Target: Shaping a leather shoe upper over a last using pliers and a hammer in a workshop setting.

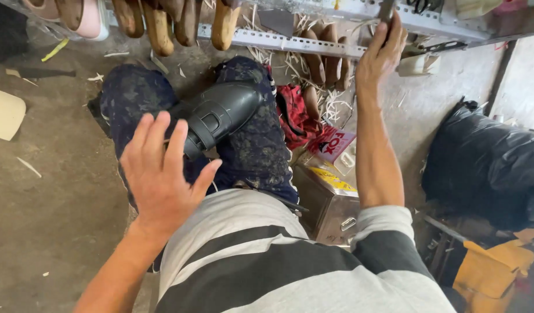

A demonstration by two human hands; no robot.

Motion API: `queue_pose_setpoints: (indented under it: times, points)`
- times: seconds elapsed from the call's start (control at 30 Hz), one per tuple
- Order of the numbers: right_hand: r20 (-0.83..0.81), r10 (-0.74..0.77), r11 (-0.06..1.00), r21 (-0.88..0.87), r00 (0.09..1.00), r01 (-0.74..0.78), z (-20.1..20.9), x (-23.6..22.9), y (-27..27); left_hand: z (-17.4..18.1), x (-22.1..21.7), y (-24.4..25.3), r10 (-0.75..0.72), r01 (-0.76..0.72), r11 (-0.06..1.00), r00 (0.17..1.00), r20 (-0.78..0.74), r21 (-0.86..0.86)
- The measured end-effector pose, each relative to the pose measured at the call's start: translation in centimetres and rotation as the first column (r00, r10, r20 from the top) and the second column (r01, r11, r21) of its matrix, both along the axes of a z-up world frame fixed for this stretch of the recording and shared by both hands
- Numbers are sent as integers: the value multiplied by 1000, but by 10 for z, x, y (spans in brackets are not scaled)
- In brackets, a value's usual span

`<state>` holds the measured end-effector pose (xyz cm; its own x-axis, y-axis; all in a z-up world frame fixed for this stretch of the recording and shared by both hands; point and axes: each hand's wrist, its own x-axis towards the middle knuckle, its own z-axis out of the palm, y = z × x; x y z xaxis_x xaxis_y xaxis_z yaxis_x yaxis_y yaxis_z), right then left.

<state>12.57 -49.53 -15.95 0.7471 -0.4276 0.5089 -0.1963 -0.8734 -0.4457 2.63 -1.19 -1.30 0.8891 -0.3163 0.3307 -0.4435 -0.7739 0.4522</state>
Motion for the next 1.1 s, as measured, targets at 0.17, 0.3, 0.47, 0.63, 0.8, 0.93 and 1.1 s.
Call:
queue_pose_setpoints:
  times: [0.17,0.3,0.47,0.63,0.8,0.93,1.1]
  points:
    - [-440,279,864,503,854,-23,99,-81,137,-36,-5,-17,36,-59,971,994,102,231]
    - [-167,421,649,742,892,-168,131,-102,177,-39,-8,-22,34,-61,978,990,134,200]
    - [-212,439,626,769,873,-128,132,-100,178,-43,-6,-24,24,-50,981,990,139,186]
    - [-383,615,714,641,689,-281,152,-94,181,-45,-7,-23,38,-60,979,992,117,195]
    - [-333,475,876,262,814,-404,127,-94,196,-54,3,-21,12,-56,990,950,312,132]
    - [-289,453,884,267,843,-384,128,-69,147,-40,2,-19,16,-49,992,961,276,113]
    - [-289,289,950,-32,913,-311,116,6,24,-37,-42,-16,-162,206,961,961,226,-185]
